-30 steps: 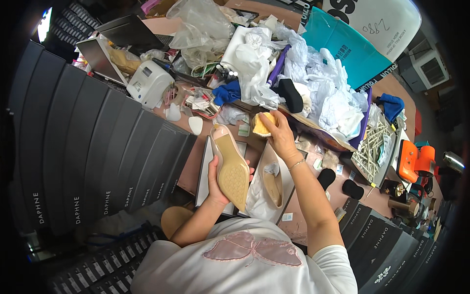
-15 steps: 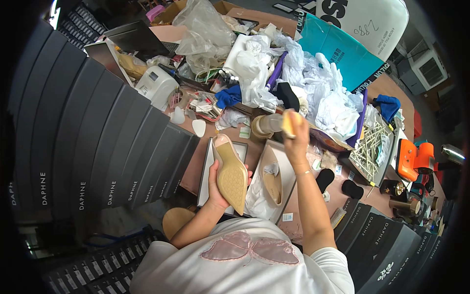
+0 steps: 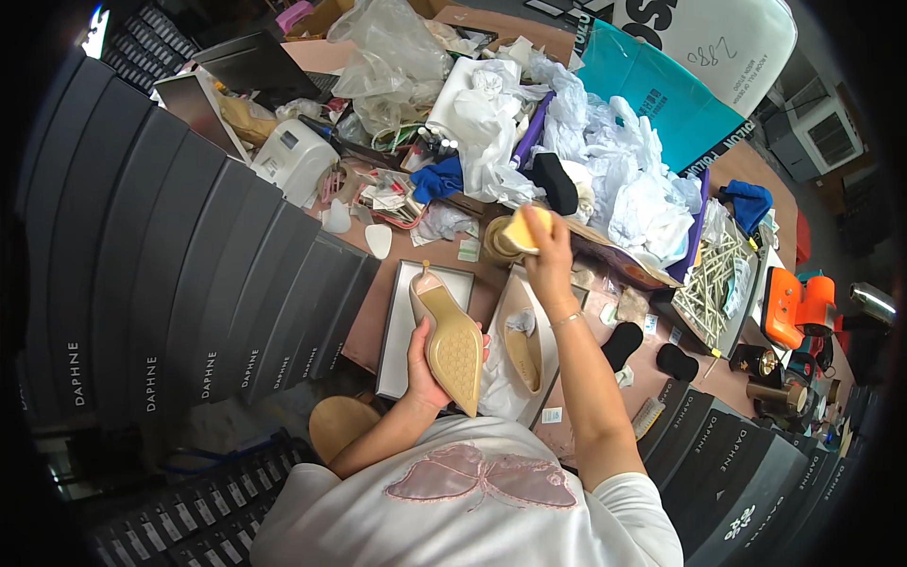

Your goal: Inspecting, cleaning, and packing a pair of high-heeled shoes into a shoebox.

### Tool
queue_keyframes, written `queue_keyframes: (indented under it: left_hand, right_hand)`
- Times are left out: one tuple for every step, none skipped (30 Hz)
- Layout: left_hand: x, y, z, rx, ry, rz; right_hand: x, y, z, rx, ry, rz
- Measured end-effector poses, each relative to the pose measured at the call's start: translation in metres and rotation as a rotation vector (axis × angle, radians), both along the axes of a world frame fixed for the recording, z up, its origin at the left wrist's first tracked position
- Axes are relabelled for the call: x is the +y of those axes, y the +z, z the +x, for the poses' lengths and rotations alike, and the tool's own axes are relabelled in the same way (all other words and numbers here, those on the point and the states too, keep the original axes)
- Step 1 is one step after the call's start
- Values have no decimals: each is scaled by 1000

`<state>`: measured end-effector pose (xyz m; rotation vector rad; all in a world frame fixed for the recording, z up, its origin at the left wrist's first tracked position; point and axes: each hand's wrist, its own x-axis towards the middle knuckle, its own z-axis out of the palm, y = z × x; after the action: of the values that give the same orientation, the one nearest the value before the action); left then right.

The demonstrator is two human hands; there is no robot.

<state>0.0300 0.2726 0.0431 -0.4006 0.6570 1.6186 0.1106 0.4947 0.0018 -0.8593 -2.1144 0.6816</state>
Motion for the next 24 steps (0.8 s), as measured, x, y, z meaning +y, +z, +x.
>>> queue_keyframes:
  left_hand:
    - [0,-1,-1,-13,-4,-3]
    - [0,-1,0,-18,-9,6]
    - [-2,-2,1,-24,-4,12]
    - [-4,-3,1,-29,-4,19]
    - [-6,-5,2,-28,6,23]
    - [-8,-8,2,-27,8,31]
    - [-7,-10,2,-25,8,47]
    - [-8,-14,-1,-19,-2,68]
    - [-9,-19,-3,-17,-11,91]
    - [-10,-20,-1,-16,-21,110]
    - [-2,-7,3,-10,25,8]
    - [1,0,8,14,-1,-7]
    - [1,3,12,42,-30,-24]
    - [-1,-4,18,13,-53,35]
    - [-3,-1,22,15,-72,16]
    - [-5,4,28,16,-88,-3]
    - [-7,7,34,18,-102,-22]
    - [-9,8,40,23,-90,-33]
    - [-13,7,41,18,-105,-21]
    - [-17,6,41,13,-118,-10]
    - [-19,7,43,2,-127,5]
    - [-20,16,46,37,-137,-45]
    - [-22,16,48,42,-136,-45]
    - [-24,14,48,50,-134,-46]
  right_hand:
    - [-2,-5,-6,-74,47,-1]
    - [-4,-7,-9,-154,46,8]
    - [-9,-2,-14,-234,56,16]
    - [-9,6,-17,-241,45,121]
    - [-13,12,-14,-219,51,33]
    - [-18,19,-9,-198,48,-51]
    - [-24,31,-2,-175,44,-127]
    - [-42,46,13,-203,138,-221]
    - [-65,60,27,-200,229,-368]
    - [-91,77,38,-304,325,-359]
    - [-115,83,52,-353,329,-320]
    - [-130,91,59,-359,376,-305]
    - [-147,94,62,-379,359,-255]
    - [-151,90,66,-347,323,-164]
    - [-155,86,68,-312,287,-75]
    - [-159,88,75,-315,265,-36]
    - [-161,93,81,-319,245,5]
    - [-164,96,86,-320,234,47]
    - [-168,96,88,-280,224,66]
    - [-172,96,90,-240,216,85]
    - [-175,94,93,-206,212,108]
    - [-177,92,95,-188,214,121]
    - [-178,89,97,-170,217,133]
    - [-180,88,98,-149,221,146]
